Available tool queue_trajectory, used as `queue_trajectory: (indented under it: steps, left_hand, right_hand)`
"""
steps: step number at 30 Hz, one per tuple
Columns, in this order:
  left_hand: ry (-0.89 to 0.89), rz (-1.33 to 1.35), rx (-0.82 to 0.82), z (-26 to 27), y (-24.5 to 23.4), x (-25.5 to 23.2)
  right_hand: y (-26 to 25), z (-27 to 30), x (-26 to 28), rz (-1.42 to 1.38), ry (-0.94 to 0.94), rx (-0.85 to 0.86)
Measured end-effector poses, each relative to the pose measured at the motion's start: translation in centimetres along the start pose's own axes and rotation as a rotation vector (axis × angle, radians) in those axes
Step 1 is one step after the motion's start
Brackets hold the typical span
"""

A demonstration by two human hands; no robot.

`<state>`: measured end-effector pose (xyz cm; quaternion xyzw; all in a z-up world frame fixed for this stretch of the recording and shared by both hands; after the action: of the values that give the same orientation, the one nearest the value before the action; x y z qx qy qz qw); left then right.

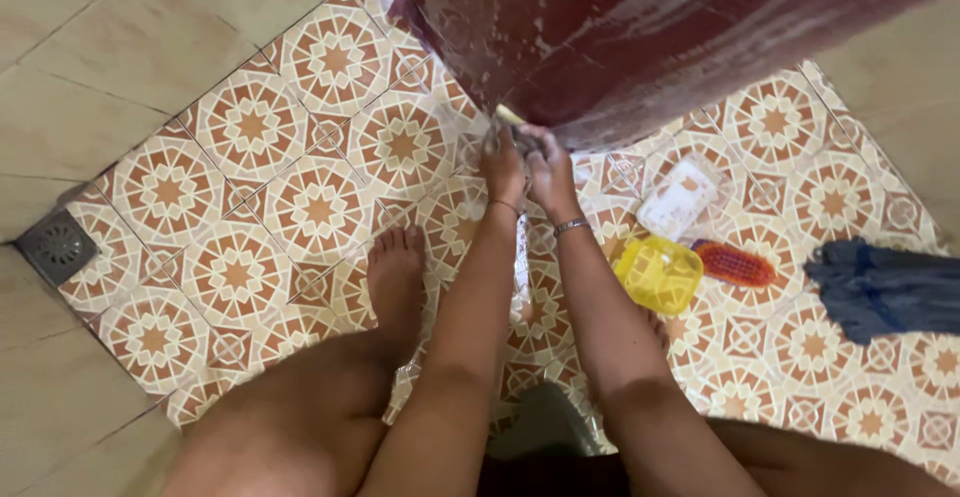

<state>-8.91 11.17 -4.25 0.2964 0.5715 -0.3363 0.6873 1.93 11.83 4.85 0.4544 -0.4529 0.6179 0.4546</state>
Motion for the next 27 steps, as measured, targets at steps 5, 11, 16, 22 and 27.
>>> queue_trajectory:
  steps: [5,11,16,22,27]
  left_hand:
    - [0.036,-0.066,0.112,-2.3,-0.5,3.1]
    - [-0.108,0.316,-0.024,-4.8,-0.9,3.7]
    - [0.134,0.359,-0.094,-4.3,-1.2,-7.0]
    - [0.889,0.074,-0.171,-0.6,-1.2,-25.9]
    - [0.964,0.353,0.012,3.7,0.8,-38.9]
  right_hand:
    - [2.8,-2.2,-5.3,-0.19,0.175,0.112]
    - [3.3,-2.4,-0.3,-0.052,0.022,0.047]
    - [3.5,-0.8,9.2,-0.09,-0.087,0.003]
    - [1.1,3.2,24.3,-0.048,-0.505,-0.153]
    - [-3.3,6.5,34.3,-0.248,-0.74,-0.114]
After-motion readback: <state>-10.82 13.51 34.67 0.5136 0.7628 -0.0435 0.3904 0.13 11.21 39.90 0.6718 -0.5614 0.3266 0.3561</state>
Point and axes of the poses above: each hand's wrist, its own z-axis away from the middle knuckle, its own y-axis out of the palm, x = y × z, the point moved 6 cm from there along -z, towards the middle knuckle, and after that the axes turned 13 degrees about y, right-handed, at the moved point
